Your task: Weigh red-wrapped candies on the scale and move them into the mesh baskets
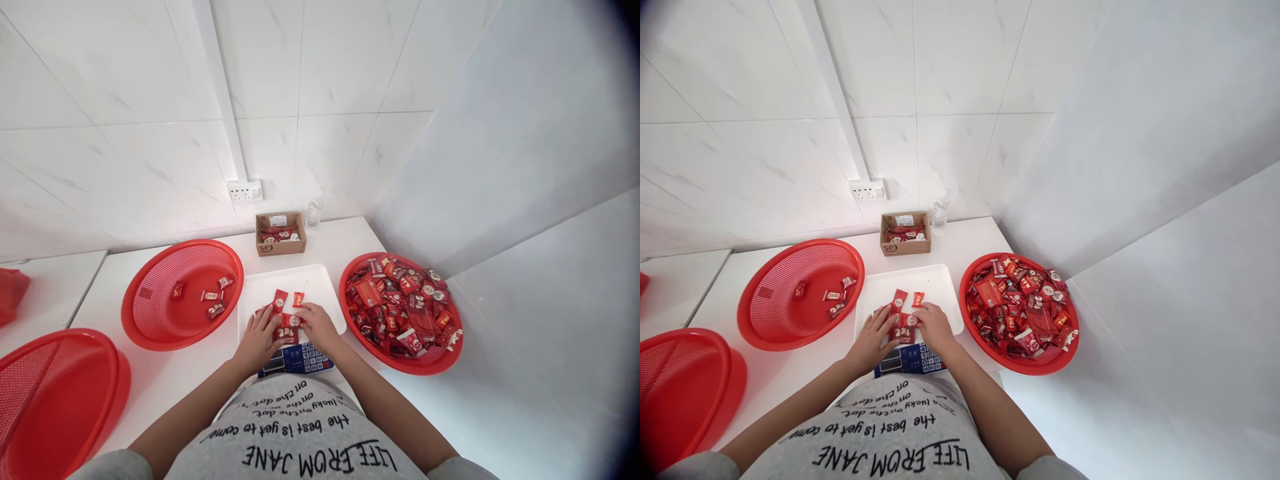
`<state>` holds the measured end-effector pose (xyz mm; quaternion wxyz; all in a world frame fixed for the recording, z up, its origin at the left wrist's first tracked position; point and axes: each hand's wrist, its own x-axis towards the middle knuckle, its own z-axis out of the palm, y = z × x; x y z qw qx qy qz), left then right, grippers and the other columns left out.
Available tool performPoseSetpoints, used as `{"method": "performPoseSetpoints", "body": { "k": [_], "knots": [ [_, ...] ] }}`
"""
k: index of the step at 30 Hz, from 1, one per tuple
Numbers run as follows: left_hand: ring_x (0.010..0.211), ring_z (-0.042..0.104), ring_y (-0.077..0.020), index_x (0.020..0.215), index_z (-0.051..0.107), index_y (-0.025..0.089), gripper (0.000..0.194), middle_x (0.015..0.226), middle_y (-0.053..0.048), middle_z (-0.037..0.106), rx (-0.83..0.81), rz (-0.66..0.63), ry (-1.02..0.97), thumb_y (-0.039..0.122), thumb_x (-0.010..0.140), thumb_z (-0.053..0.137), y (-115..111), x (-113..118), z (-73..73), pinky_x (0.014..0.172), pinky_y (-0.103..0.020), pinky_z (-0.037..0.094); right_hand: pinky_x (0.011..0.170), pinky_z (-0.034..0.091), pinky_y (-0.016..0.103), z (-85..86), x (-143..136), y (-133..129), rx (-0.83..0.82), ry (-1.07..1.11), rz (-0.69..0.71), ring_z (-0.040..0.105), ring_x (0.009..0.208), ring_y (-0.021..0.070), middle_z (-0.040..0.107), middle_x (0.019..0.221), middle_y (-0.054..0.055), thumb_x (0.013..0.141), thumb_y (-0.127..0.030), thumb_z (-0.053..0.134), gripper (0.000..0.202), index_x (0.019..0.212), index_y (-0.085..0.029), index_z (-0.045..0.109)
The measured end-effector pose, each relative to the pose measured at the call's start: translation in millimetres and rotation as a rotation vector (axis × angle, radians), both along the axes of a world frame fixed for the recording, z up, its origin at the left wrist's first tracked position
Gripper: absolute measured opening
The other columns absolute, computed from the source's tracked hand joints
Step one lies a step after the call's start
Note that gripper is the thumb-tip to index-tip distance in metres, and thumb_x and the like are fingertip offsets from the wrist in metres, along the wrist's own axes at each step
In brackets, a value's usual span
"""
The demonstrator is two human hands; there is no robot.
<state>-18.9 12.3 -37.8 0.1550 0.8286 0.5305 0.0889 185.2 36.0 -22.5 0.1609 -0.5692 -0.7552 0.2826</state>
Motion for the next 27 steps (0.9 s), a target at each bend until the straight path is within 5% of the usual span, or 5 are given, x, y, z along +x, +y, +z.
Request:
{"method": "performPoseSetpoints", "body": {
  "k": [9, 22, 27],
  "knots": [
    [0.134, 0.022, -0.0288, 0.133, 0.039, 0.021, 0.057, 0.146, -0.013, 0.028, -0.014, -0.052, -0.011, 0.040, 0.082, 0.053, 13, 2, -6.5, 0.106, -0.050, 0.023, 0.101, 0.032, 0.037, -2.5, -2, 10, 0.041, -0.025, -0.032, 0.039, 0.122, 0.0219, 0.043, 0.134, 0.010, 0.080, -0.021, 0.051, 0.042, 0.122, -0.021, 0.053],
    [0.134, 0.023, -0.0279, 0.132, 0.040, 0.023, 0.057, 0.145, -0.009, 0.030, -0.165, -0.109, -0.059, 0.021, 0.078, 0.058, 27, -5, 5.4, 0.108, -0.049, 0.022, 0.099, 0.035, 0.039, -8.6, -5, 20, 0.067, -0.049, 0.193, 0.044, 0.121, 0.0199, 0.051, 0.131, 0.002, 0.082, -0.015, 0.045, 0.034, 0.109, -0.026, 0.062],
    [0.134, 0.021, -0.0293, 0.133, 0.040, 0.021, 0.057, 0.146, -0.010, 0.029, -0.140, -0.109, -0.049, 0.029, 0.079, 0.058, 28, -5, 9.6, 0.108, -0.049, 0.021, 0.100, 0.033, 0.040, -0.1, -4, 14, 0.055, -0.024, 0.136, 0.041, 0.123, 0.0212, 0.046, 0.134, 0.008, 0.081, -0.020, 0.049, 0.040, 0.121, -0.023, 0.053]
  ]
}}
